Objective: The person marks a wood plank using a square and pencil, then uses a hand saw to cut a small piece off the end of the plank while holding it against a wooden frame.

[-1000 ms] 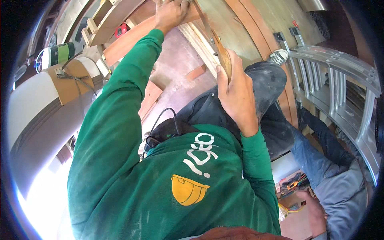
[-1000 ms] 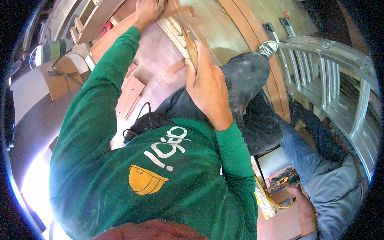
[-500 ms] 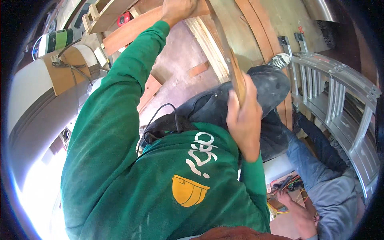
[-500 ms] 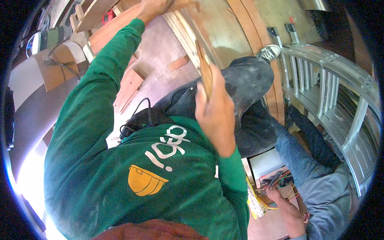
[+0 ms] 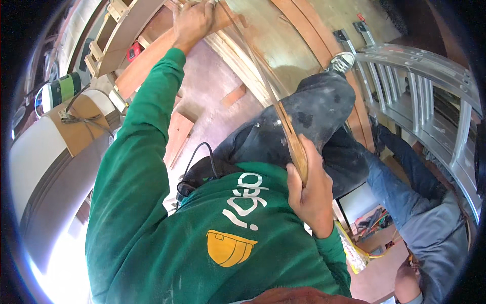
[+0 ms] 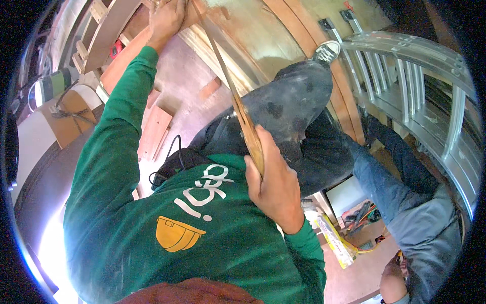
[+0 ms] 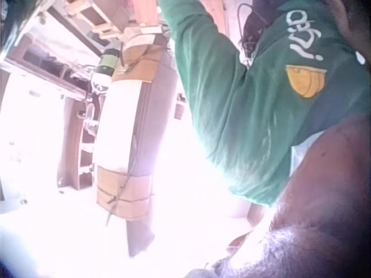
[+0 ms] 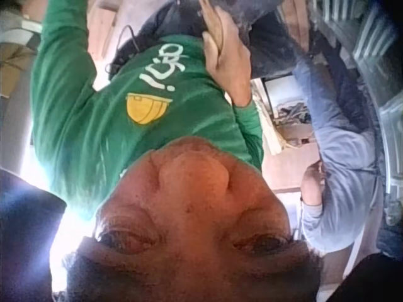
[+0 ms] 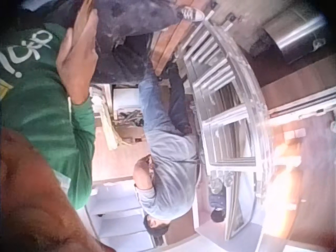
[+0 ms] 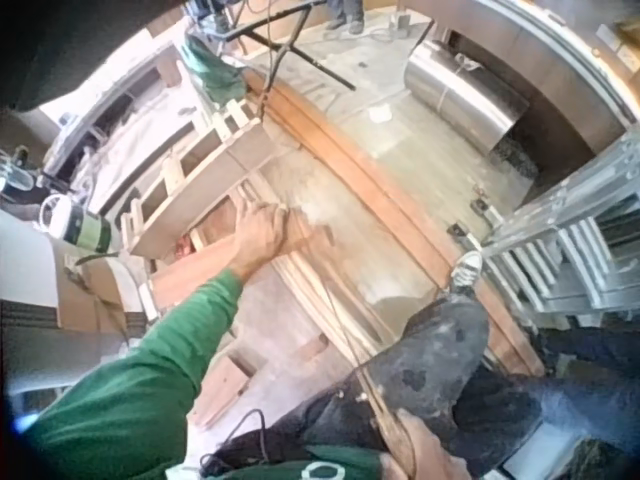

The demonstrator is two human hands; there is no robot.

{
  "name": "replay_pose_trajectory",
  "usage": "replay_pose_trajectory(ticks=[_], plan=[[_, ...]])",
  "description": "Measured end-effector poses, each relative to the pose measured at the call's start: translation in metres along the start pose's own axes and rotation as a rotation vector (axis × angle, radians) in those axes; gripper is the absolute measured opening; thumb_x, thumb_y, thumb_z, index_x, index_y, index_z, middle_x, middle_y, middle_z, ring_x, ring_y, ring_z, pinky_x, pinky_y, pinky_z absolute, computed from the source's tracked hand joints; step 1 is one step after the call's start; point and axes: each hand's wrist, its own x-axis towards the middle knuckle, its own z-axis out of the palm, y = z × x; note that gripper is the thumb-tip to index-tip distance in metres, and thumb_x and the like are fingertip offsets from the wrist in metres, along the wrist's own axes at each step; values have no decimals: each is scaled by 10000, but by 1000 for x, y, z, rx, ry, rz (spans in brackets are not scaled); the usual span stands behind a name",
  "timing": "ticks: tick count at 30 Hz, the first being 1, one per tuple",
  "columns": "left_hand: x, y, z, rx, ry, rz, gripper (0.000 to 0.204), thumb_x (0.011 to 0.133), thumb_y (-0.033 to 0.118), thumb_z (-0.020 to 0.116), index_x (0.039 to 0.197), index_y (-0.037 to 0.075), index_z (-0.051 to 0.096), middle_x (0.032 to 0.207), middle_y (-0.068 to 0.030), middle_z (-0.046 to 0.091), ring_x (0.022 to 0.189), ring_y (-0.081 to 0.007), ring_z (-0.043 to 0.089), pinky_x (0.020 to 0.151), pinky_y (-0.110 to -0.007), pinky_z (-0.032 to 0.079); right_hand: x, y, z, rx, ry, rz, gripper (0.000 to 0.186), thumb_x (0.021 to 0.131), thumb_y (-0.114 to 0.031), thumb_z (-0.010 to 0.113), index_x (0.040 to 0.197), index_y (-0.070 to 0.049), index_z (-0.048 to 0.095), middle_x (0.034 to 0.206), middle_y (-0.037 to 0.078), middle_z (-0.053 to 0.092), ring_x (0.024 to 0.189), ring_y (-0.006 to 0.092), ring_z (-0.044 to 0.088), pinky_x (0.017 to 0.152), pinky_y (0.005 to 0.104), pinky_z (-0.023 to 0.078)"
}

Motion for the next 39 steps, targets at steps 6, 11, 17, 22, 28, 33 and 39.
replay_pose_trajectory(ticks=[6,11,17,22,28,33,39], plan=[[5,3,4,-113,-345,-281,445,1121,414,386,1336,175,693,1313,-61,750,1336,-327,619,1220,-688,286,104,26,53,54,26,-72,526,1023,-135,637,1499,-45,433,1109,307,720,1014,542,685,851,601,549],[3,5,-1,-105,-335,-236,453,1125,408,371,1334,172,696,1327,-64,746,1343,-327,613,1231,-692,268,108,15,45,111,20,-72,521,1030,-157,633,1501,-63,432,1119,317,715,1030,541,680,861,600,544],[1,-2,4,-132,-340,-322,494,1125,442,347,1330,178,711,1333,-92,743,1354,-330,606,1250,-668,252,3,11,1,13,-13,-32,588,1018,-146,668,1540,-24,427,1285,338,661,1132,523,666,903,564,569],[8,2,-1,-198,-393,-395,577,1124,492,324,1274,128,745,1315,-120,747,1373,-321,593,1269,-628,247,48,15,25,42,49,-59,564,1021,-160,665,1519,-12,444,1209,336,687,1055,537,683,859,590,564],[6,8,2,-170,-360,-327,524,1131,461,344,1263,142,739,1302,-97,753,1359,-332,600,1250,-645,274,129,25,54,59,55,-115,512,1027,-171,641,1487,-34,463,1067,354,695,948,565,672,792,636,532],[1,3,-2,-82,-316,-240,437,1127,416,390,1259,159,718,1259,-76,763,1312,-351,626,1213,-683,314,45,17,22,68,32,-71,580,1018,-124,665,1541,-27,436,1168,331,695,1069,529,689,872,568,561],[-6,-3,10,-86,-191,-192,422,1129,401,390,1240,155,715,1234,-76,772,1280,-359,647,1196,-699,320,11,9,5,33,-1,-26,584,1008,-100,666,1542,-28,439,1267,324,671,1119,528,678,914,548,563]])
